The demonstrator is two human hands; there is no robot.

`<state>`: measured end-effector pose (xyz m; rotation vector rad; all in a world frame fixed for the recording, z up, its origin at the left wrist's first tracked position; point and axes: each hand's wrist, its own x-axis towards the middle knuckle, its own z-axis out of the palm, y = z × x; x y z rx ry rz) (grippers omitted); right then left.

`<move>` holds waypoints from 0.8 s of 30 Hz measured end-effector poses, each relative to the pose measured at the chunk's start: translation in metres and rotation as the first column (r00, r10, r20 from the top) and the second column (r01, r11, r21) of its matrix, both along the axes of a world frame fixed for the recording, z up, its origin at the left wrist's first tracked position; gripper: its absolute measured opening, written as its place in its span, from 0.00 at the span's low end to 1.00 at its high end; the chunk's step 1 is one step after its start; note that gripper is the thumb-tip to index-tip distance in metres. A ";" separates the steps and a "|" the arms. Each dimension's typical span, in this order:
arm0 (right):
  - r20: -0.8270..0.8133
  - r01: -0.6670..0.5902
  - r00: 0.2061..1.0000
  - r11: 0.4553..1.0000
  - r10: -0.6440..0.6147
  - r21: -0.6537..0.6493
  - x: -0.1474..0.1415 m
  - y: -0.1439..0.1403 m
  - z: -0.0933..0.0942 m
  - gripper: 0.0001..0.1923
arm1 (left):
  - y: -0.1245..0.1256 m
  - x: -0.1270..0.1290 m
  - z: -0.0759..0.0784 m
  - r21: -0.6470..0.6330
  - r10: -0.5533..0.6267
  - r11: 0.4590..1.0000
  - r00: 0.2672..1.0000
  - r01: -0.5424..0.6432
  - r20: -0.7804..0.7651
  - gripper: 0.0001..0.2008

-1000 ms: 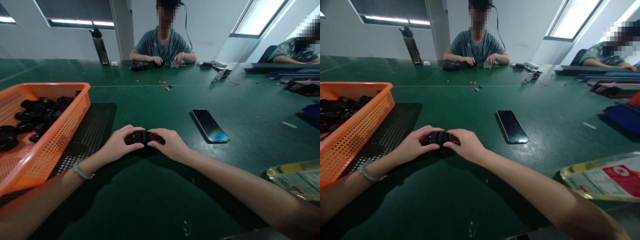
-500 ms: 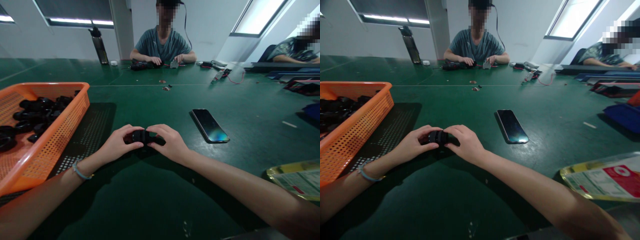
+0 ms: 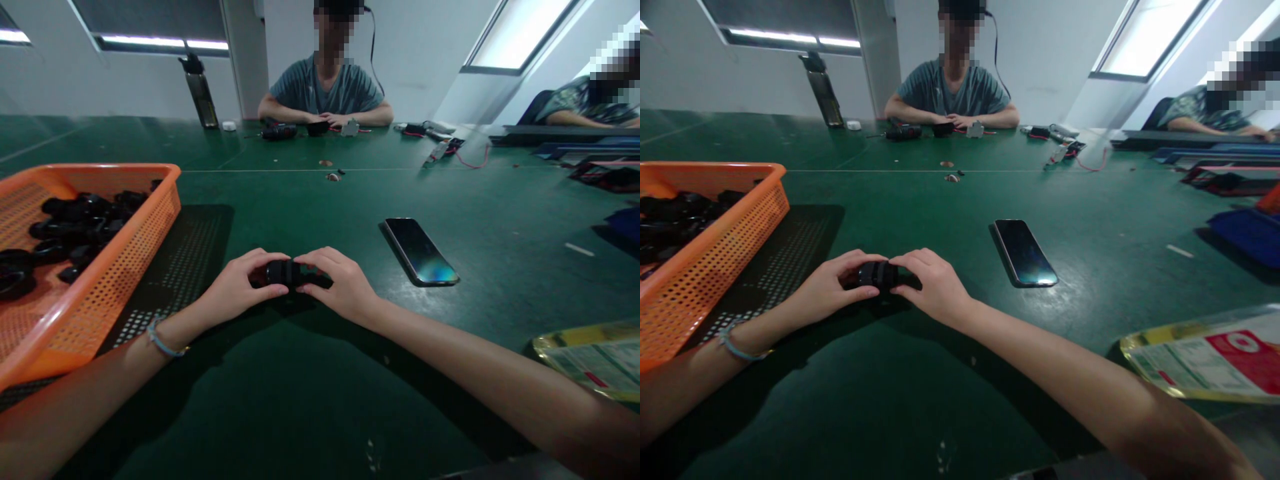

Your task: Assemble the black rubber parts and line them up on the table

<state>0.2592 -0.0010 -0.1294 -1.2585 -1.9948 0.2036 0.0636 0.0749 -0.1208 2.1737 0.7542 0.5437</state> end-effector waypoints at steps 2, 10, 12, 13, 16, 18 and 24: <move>0.001 0.001 1.000 1.000 -0.001 -0.005 0.000 0.000 0.000 0.14 | 0.000 0.000 0.000 -0.003 0.004 1.000 1.000 -0.004 0.005 0.21; 0.010 -0.003 1.000 1.000 0.003 0.028 0.000 0.000 0.000 0.14 | -0.001 0.000 0.002 0.014 0.005 1.000 1.000 -0.005 -0.011 0.21; 0.012 -0.005 1.000 1.000 0.004 0.028 0.000 0.000 0.000 0.14 | -0.001 0.000 0.002 0.011 0.001 1.000 1.000 -0.001 -0.013 0.22; 0.012 -0.005 1.000 1.000 0.005 0.027 0.000 0.000 0.000 0.14 | -0.001 0.000 0.001 0.008 0.000 1.000 1.000 0.000 -0.014 0.22; 0.014 -0.007 1.000 1.000 0.006 0.030 0.000 0.000 0.001 0.14 | 0.000 -0.001 0.000 0.000 -0.003 1.000 1.000 0.003 -0.009 0.22; 0.022 -0.005 1.000 0.999 0.004 0.035 0.000 0.000 0.001 0.13 | 0.000 -0.001 0.000 0.000 -0.005 1.000 1.000 0.005 -0.005 0.22; 0.042 0.001 0.999 0.999 -0.003 0.048 0.000 0.000 -0.001 0.13 | 0.000 -0.001 0.000 0.014 -0.003 1.000 1.000 0.003 -0.006 0.22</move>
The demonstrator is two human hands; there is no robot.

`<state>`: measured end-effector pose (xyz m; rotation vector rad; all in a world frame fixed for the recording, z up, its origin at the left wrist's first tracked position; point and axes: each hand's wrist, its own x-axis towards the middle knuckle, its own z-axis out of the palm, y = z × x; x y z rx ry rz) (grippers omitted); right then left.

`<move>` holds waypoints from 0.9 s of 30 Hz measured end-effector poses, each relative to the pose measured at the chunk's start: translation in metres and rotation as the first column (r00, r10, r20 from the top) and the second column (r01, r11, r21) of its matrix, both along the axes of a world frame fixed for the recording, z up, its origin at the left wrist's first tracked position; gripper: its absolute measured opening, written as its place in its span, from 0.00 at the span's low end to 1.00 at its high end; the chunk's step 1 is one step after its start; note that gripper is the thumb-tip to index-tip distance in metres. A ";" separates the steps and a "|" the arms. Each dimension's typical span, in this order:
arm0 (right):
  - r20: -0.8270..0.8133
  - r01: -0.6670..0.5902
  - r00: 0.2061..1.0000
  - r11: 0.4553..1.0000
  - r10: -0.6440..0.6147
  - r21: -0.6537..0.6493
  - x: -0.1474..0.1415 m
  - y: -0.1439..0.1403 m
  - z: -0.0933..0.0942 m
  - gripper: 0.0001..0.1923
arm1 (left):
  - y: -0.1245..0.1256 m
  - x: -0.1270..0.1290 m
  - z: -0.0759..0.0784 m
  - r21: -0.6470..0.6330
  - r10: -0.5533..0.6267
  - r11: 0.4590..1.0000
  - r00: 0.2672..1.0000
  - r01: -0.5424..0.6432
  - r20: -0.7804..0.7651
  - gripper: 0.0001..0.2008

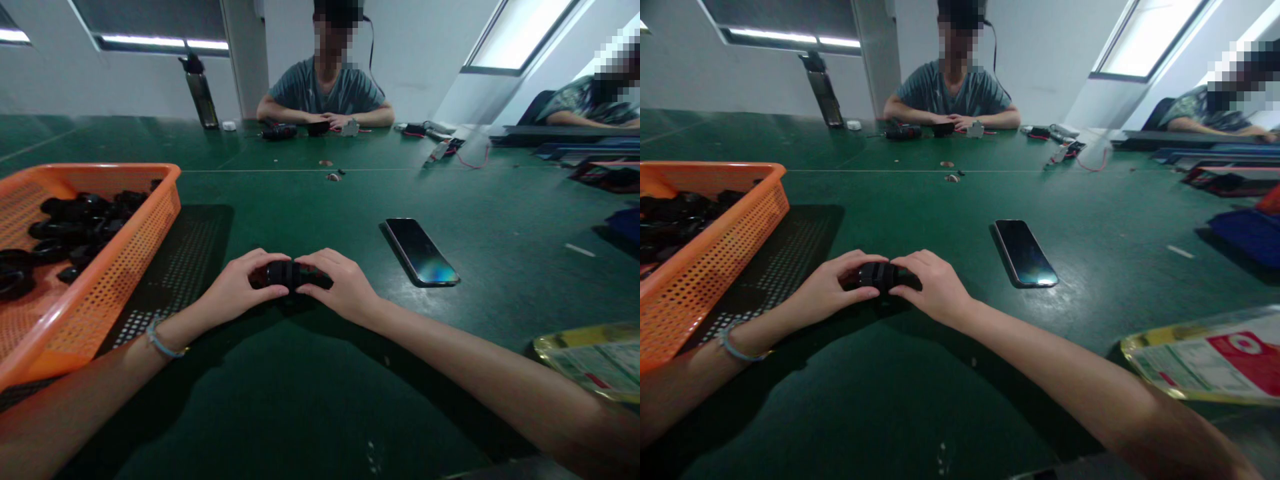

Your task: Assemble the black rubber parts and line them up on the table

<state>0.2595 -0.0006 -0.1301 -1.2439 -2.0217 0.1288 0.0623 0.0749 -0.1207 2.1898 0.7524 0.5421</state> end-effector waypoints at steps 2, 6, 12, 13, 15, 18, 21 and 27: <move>0.003 -0.002 1.000 1.000 0.002 0.003 0.000 0.000 0.000 0.13 | 0.000 0.000 0.000 0.008 0.004 1.000 1.000 -0.004 -0.003 0.21; 0.010 -0.001 1.000 1.000 0.001 0.004 -0.001 0.001 0.000 0.13 | -0.001 0.001 0.001 0.011 0.002 1.000 1.000 -0.002 0.002 0.21; 0.022 0.003 1.000 1.000 -0.003 -0.009 0.000 0.000 0.002 0.13 | 0.000 0.001 0.000 0.013 0.004 1.000 1.000 -0.004 0.005 0.21; 0.024 0.004 1.000 1.000 -0.004 -0.014 0.000 0.000 0.002 0.13 | 0.000 0.001 0.000 0.011 0.003 1.000 1.000 -0.003 0.003 0.21; 0.026 0.006 1.000 1.000 -0.006 -0.025 0.000 0.000 0.003 0.13 | 0.000 0.000 0.000 0.008 0.003 1.000 1.000 -0.003 0.005 0.21; 0.030 0.009 1.000 0.999 -0.008 -0.034 -0.001 0.001 0.002 0.13 | 0.000 0.000 0.000 0.003 -0.001 1.000 1.000 0.001 0.011 0.21; 0.031 0.012 0.999 0.999 -0.011 -0.042 -0.001 0.001 0.002 0.13 | 0.000 0.000 0.000 0.008 0.000 1.000 1.000 0.000 0.012 0.21; 0.043 0.017 0.999 0.998 -0.015 -0.060 -0.001 0.000 0.003 0.13 | 0.001 0.000 -0.001 0.021 0.000 1.000 1.000 0.000 0.005 0.21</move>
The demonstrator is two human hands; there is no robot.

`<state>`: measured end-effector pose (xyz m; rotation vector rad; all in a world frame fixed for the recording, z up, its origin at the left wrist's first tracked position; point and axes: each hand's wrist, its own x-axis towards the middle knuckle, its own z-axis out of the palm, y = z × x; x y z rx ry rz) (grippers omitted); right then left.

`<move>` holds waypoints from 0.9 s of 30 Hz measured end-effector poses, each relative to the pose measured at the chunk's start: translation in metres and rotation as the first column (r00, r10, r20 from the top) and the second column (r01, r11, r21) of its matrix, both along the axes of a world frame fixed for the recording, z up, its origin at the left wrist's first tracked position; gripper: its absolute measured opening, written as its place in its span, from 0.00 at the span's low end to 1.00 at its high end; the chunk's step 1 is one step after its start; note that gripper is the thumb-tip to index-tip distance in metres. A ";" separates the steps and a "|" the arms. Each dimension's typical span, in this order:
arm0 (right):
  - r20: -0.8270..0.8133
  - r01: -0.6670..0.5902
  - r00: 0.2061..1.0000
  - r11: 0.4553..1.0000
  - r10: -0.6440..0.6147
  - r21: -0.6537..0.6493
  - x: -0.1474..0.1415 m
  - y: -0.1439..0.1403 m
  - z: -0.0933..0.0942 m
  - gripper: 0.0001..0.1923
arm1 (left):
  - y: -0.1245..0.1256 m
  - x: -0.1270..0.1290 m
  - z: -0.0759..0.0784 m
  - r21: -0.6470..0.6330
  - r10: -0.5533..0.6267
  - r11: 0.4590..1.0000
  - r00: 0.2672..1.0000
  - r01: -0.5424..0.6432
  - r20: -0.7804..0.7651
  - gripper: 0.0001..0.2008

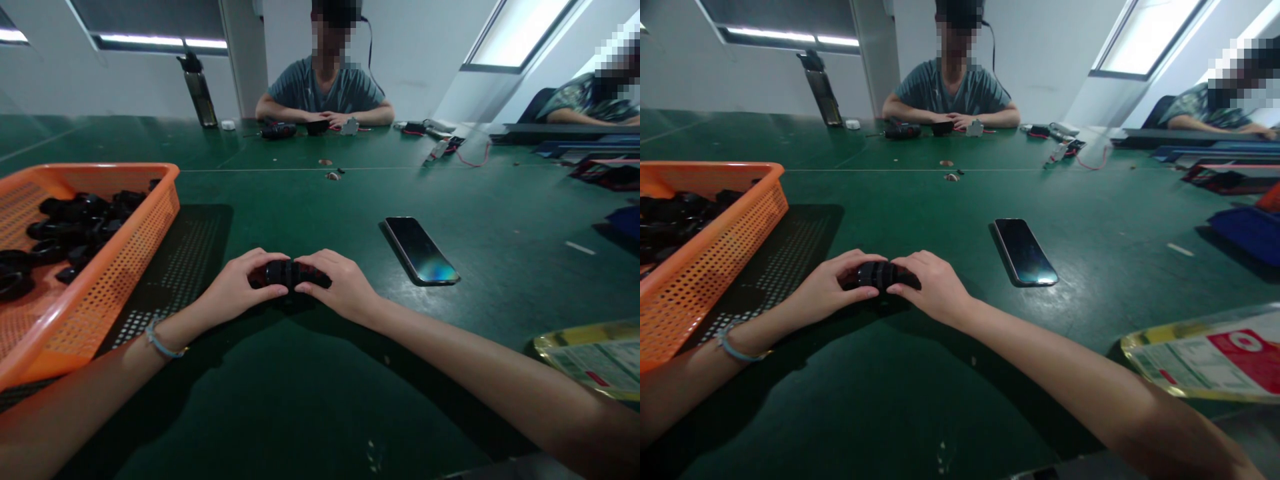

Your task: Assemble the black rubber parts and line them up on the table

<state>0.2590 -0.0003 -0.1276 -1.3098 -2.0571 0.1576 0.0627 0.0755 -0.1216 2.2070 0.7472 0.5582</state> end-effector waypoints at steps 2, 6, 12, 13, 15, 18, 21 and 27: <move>-0.002 0.002 1.000 1.000 -0.002 -0.013 0.000 0.000 0.000 0.12 | 0.000 0.000 0.000 -0.002 0.001 1.000 1.000 -0.001 -0.004 0.21; 0.001 0.001 1.000 1.000 -0.001 -0.016 0.000 0.000 0.000 0.13 | -0.001 0.001 0.001 0.006 0.002 1.000 1.000 -0.002 -0.001 0.21; 0.005 -0.001 1.000 1.000 0.001 -0.030 0.000 0.000 0.001 0.12 | 0.000 0.000 -0.001 0.020 0.000 1.000 1.000 0.000 0.000 0.21; 0.006 0.001 1.000 0.999 0.000 -0.035 0.000 0.000 0.001 0.11 | 0.000 0.000 -0.001 0.015 -0.001 1.000 1.000 0.001 -0.001 0.21; 0.009 0.003 1.000 0.999 -0.003 -0.042 0.000 0.000 0.002 0.11 | 0.000 -0.001 -0.001 0.004 0.000 1.000 1.000 0.000 0.000 0.21; 0.015 0.007 1.000 0.999 -0.007 -0.046 0.000 0.000 0.002 0.12 | 0.000 -0.001 -0.001 -0.004 -0.001 1.000 1.000 0.001 -0.006 0.22; 0.015 0.010 1.000 0.999 -0.010 -0.050 0.000 0.001 0.001 0.12 | 0.000 -0.001 0.000 0.001 0.003 1.000 1.000 -0.003 -0.013 0.22; 0.008 0.012 1.000 0.998 -0.012 -0.067 -0.001 0.000 0.001 0.11 | -0.001 0.000 0.002 -0.004 0.005 1.000 1.000 -0.005 -0.011 0.21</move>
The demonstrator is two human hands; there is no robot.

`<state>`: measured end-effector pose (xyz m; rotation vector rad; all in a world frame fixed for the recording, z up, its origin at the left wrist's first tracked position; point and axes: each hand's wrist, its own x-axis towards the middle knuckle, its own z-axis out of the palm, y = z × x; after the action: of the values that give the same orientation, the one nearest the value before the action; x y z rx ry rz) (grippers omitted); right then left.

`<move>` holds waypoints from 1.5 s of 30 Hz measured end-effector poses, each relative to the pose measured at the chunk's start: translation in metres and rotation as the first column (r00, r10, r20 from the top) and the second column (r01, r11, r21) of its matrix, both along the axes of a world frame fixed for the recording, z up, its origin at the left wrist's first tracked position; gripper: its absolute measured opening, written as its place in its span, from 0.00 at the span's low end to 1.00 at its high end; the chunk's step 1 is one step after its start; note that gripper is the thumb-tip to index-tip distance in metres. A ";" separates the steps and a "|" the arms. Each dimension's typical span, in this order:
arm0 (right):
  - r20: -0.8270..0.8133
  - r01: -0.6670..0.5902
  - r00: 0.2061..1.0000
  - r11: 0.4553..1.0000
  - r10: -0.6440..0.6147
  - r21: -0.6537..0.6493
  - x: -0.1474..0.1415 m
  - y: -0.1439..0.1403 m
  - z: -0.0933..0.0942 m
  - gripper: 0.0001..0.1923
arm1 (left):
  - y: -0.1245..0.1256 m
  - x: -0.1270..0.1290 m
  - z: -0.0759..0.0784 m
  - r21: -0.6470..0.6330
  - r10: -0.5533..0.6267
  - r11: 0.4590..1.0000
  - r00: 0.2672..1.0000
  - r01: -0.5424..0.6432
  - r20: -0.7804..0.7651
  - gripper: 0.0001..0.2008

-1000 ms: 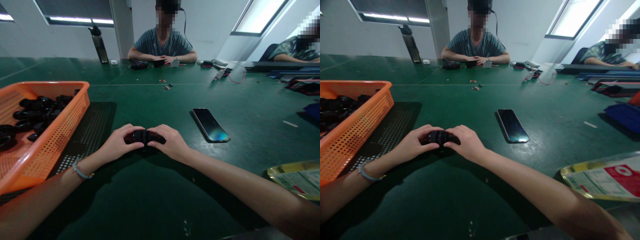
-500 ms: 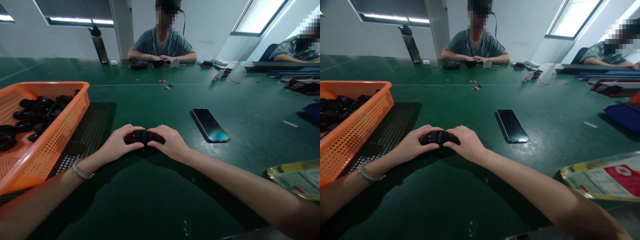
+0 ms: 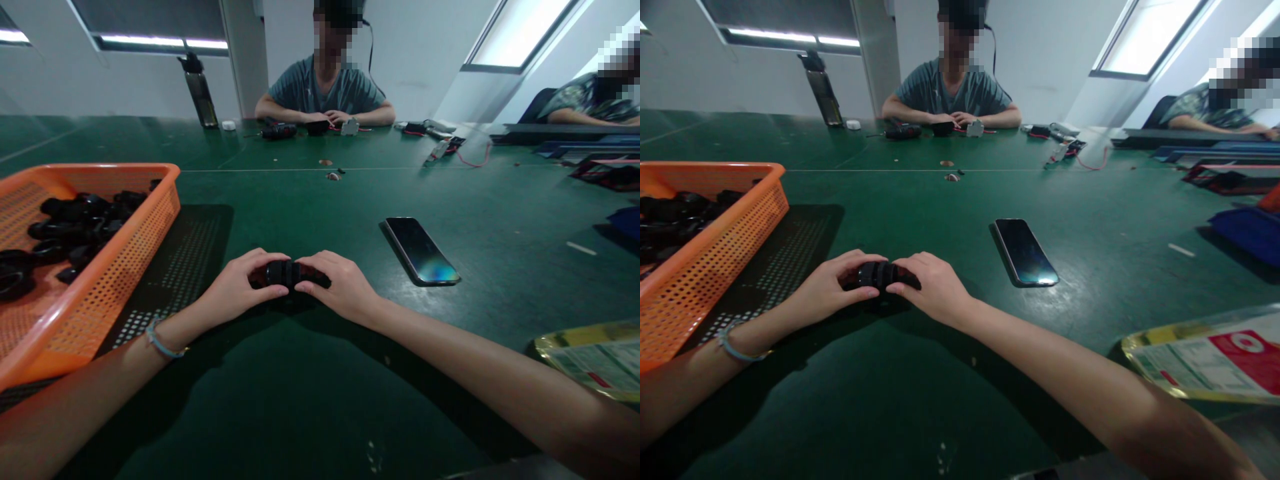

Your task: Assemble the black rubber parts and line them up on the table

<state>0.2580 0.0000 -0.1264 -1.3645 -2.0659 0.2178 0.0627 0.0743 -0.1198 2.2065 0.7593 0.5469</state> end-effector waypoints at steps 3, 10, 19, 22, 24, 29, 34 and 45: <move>0.002 0.001 1.000 1.000 -0.001 -0.006 0.000 0.000 0.000 0.11 | 0.000 0.000 0.000 0.000 -0.002 1.000 1.000 0.002 -0.005 0.22; 0.023 0.003 1.000 1.000 -0.003 -0.004 0.000 0.001 0.000 0.12 | 0.001 0.000 -0.001 0.021 0.002 1.000 1.000 -0.002 -0.004 0.22; 0.036 0.022 0.999 0.999 -0.021 -0.034 -0.001 0.001 0.000 0.12 | 0.000 0.000 -0.001 0.000 -0.004 1.000 1.000 0.004 -0.003 0.22; 0.034 0.020 0.999 0.999 -0.019 -0.033 -0.001 0.001 0.000 0.12 | 0.000 0.000 0.000 0.001 -0.004 1.000 1.000 0.004 -0.003 0.22; 0.035 0.020 0.999 0.999 -0.018 -0.036 -0.001 0.001 0.000 0.11 | 0.000 0.000 -0.001 0.004 -0.005 1.000 1.000 0.005 -0.005 0.22; 0.045 0.022 0.999 0.999 -0.021 -0.026 -0.001 0.002 0.002 0.11 | 0.001 0.000 -0.002 0.008 0.000 1.000 1.000 0.000 -0.001 0.22; -0.009 -0.029 1.000 0.997 0.029 0.072 -0.001 -0.001 -0.001 0.20 | 0.002 -0.001 -0.001 -0.032 -0.003 0.999 1.000 0.004 0.014 0.22; -0.015 -0.034 0.999 0.996 0.035 0.082 0.000 0.000 -0.005 0.15 | 0.000 0.000 -0.002 -0.002 -0.010 1.000 1.000 0.010 0.008 0.21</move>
<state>0.2581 -0.0005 -0.1312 -1.2753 -2.0629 0.1575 0.0625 0.0748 -0.1213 2.2035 0.7439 0.5499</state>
